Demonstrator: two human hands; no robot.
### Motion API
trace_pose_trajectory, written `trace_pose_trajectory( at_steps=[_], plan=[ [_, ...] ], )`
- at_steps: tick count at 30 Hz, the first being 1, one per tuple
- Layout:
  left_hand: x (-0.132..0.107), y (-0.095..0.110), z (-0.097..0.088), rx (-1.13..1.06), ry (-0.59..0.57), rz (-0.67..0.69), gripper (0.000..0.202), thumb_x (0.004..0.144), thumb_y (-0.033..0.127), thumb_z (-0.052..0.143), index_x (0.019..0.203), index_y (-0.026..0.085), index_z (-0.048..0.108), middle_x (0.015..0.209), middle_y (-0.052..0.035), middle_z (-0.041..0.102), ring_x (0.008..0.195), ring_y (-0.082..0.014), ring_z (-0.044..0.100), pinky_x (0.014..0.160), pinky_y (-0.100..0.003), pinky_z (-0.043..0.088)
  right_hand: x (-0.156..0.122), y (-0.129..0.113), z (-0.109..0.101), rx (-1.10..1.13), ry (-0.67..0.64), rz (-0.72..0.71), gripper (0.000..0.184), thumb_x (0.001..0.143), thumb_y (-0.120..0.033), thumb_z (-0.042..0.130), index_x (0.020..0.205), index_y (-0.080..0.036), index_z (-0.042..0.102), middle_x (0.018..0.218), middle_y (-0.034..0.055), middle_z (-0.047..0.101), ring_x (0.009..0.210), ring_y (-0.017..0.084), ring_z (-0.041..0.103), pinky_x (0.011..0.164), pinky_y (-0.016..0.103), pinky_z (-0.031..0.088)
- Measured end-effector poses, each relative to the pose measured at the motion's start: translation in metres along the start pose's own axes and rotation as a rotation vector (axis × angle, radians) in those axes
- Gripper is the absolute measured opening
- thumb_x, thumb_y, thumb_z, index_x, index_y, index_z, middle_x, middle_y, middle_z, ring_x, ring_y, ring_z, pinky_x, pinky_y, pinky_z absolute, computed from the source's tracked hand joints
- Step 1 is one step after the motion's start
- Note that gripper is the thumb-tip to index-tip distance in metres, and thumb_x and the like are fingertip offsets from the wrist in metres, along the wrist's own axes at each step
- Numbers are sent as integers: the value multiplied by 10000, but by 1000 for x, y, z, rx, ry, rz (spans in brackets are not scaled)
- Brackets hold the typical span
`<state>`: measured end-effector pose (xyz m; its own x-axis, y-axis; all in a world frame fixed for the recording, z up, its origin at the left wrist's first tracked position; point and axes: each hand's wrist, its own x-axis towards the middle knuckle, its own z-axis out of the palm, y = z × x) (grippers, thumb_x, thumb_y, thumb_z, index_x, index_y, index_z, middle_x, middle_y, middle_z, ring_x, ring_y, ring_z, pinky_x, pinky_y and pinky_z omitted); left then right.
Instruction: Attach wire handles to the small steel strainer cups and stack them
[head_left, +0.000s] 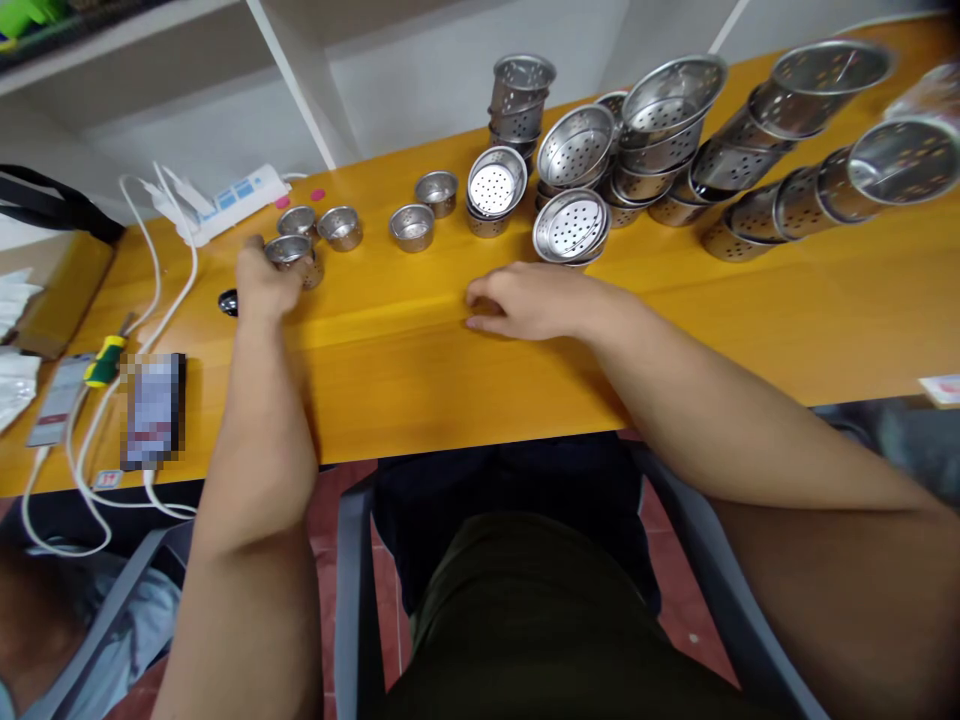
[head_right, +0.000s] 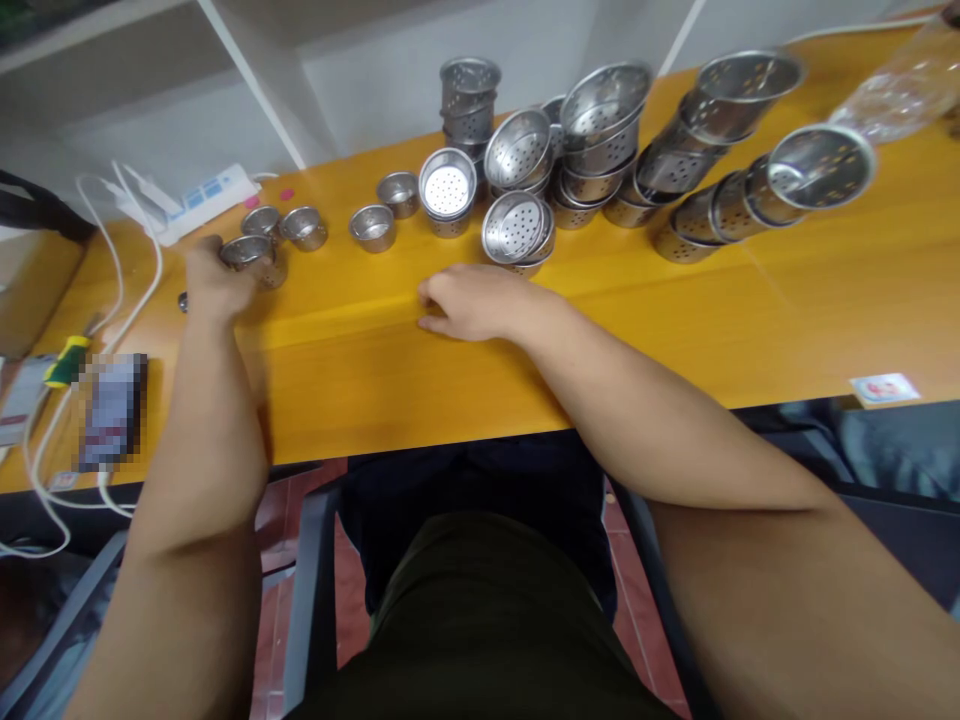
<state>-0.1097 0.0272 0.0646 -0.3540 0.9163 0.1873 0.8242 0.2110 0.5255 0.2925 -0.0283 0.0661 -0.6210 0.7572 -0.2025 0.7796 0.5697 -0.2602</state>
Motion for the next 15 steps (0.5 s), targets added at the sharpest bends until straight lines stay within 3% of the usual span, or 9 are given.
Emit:
trace_pose_trajectory(
  at_steps=[2,6,9,13,15],
  plan=[
    [-9,12,-5,3,28,-50,539,993,70,962,917,253,460,883,96,445,813,-109,358,737,-339,260,1,-1,0,9,7,-13,350,1265,-470,709,1423,-212,885,1361,160,924,1182,366,842,859,441,475],
    [-15,20,-8,-56,74,-26,475,996,76,953,938,242,512,929,80,531,856,-122,458,778,-331,308,2,-2,1,12,8,-19,337,1271,-460,710,1422,-202,867,1375,161,923,1189,359,845,846,436,466],
    [-15,19,-6,-83,80,-41,487,959,44,932,949,260,496,938,75,539,873,-145,479,821,-341,338,2,-2,1,16,3,-21,329,1270,-461,717,1404,-202,867,1339,158,924,1172,355,844,842,432,463],
    [-11,10,-2,-27,27,-25,419,1045,133,909,919,248,526,879,76,479,848,-148,390,842,-358,344,1,-3,1,28,6,-24,299,1258,-455,727,1357,-219,881,1245,138,922,1095,338,834,833,423,453],
    [-8,4,0,-37,34,-15,379,1051,132,921,993,234,561,931,72,509,878,-142,419,890,-354,384,1,-4,0,32,15,-25,276,1249,-438,737,1337,-224,888,1237,132,921,1069,327,827,838,421,450]
  ],
)
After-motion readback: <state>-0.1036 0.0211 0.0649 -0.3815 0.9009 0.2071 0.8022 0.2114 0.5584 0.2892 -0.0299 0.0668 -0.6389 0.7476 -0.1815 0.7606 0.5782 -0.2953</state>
